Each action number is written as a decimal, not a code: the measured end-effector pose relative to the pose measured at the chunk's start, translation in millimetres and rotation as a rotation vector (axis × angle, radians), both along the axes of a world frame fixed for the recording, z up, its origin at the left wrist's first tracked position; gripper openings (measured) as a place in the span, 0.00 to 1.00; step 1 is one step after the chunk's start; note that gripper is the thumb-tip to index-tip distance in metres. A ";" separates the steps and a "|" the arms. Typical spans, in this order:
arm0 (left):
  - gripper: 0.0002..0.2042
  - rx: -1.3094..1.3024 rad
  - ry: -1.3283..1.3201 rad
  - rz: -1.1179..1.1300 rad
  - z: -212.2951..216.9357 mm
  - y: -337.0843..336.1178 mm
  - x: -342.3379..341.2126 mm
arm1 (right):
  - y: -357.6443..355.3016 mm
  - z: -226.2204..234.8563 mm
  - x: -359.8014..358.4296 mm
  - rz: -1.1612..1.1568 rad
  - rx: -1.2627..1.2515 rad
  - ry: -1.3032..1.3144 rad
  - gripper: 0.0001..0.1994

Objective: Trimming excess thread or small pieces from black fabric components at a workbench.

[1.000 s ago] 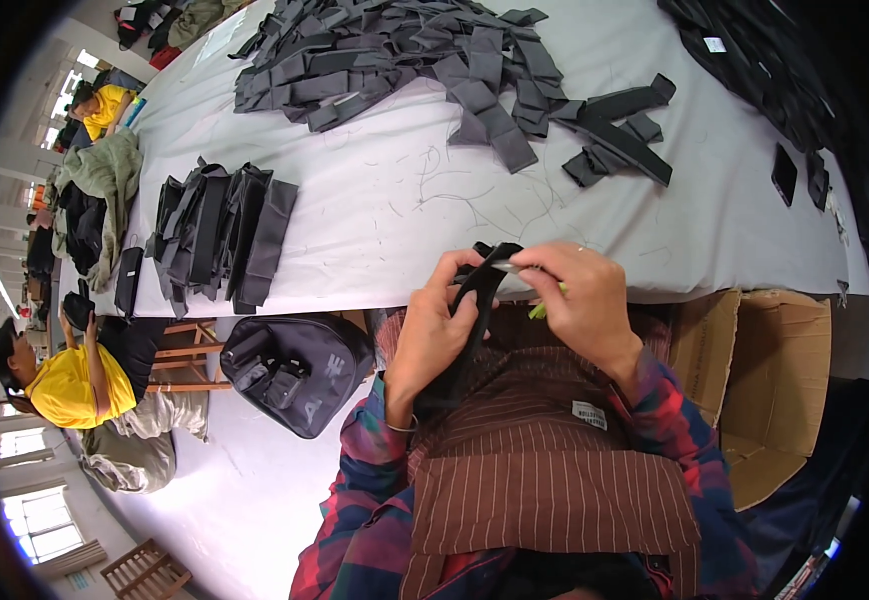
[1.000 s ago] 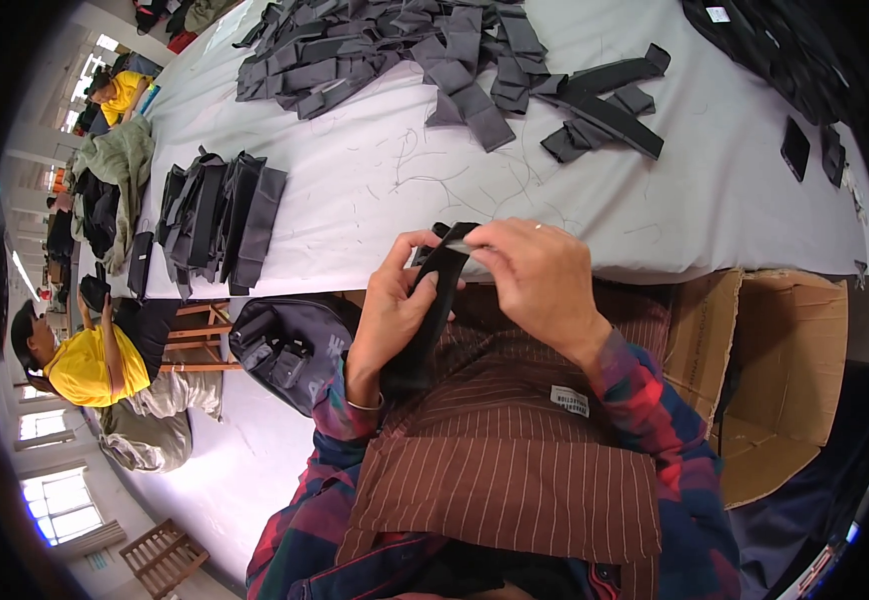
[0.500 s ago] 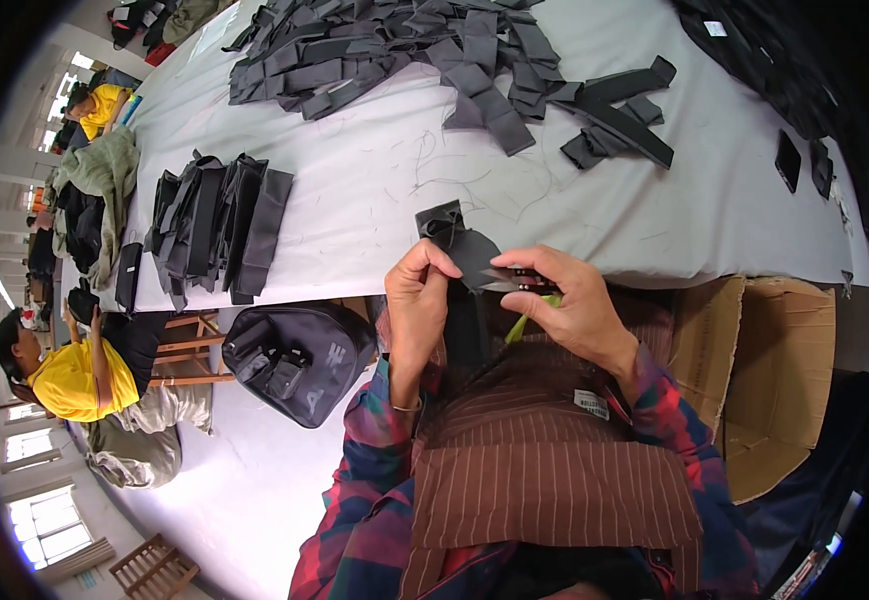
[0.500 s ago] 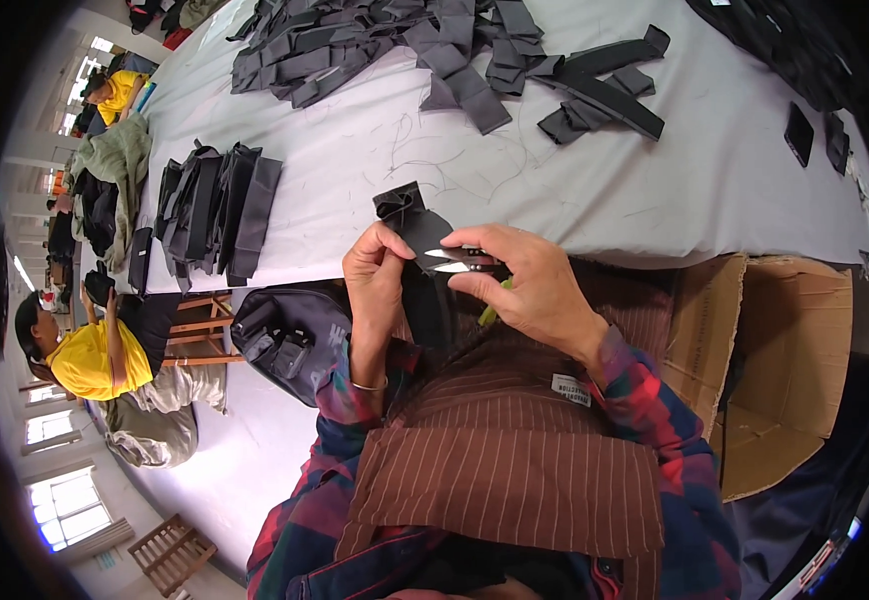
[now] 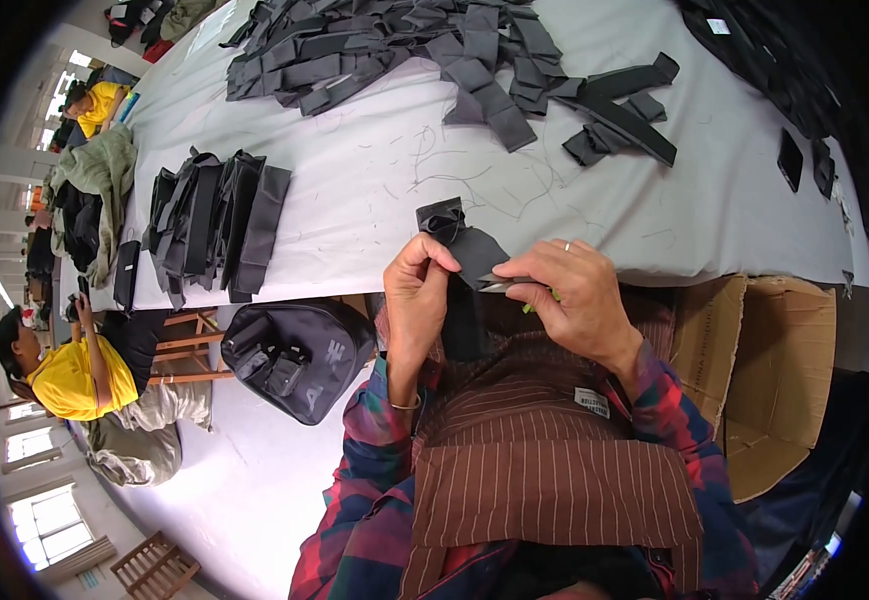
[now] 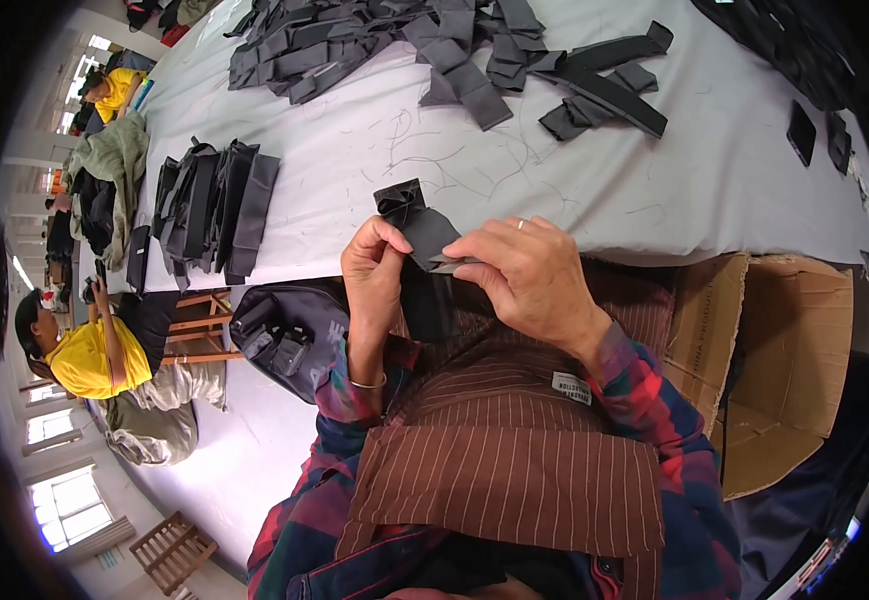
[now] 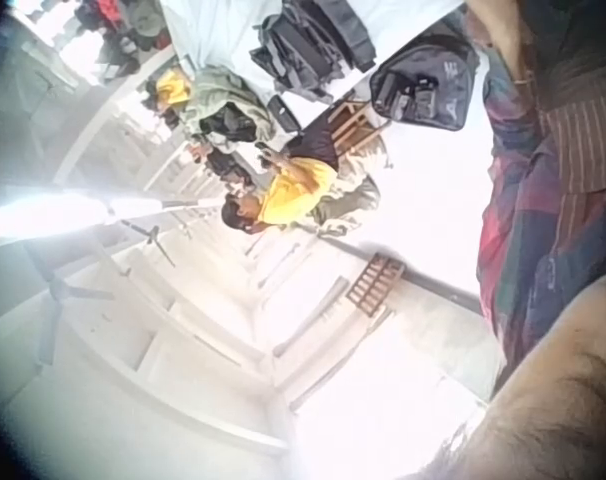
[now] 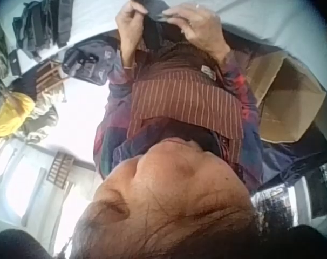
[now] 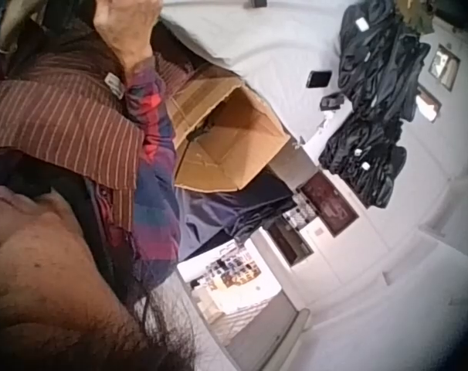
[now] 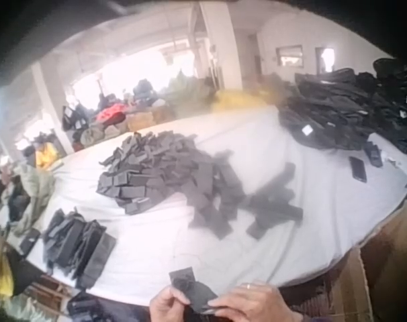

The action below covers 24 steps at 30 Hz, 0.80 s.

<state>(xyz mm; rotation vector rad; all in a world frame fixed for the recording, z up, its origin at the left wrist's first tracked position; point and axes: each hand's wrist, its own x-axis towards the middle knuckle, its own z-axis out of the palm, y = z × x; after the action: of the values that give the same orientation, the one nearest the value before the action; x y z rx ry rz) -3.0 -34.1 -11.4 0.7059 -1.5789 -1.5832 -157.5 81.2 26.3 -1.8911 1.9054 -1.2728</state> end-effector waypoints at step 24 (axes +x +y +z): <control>0.11 0.518 0.174 -0.207 3.5 3.6 3.2 | 6.9 6.5 -2.2 -0.033 0.079 -0.363 0.07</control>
<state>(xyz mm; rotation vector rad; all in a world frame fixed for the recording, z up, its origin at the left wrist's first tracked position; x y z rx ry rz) 0.2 -30.6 -8.0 0.6618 -1.1481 -2.1811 -159.7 88.1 32.9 -1.4742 1.7724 -1.4137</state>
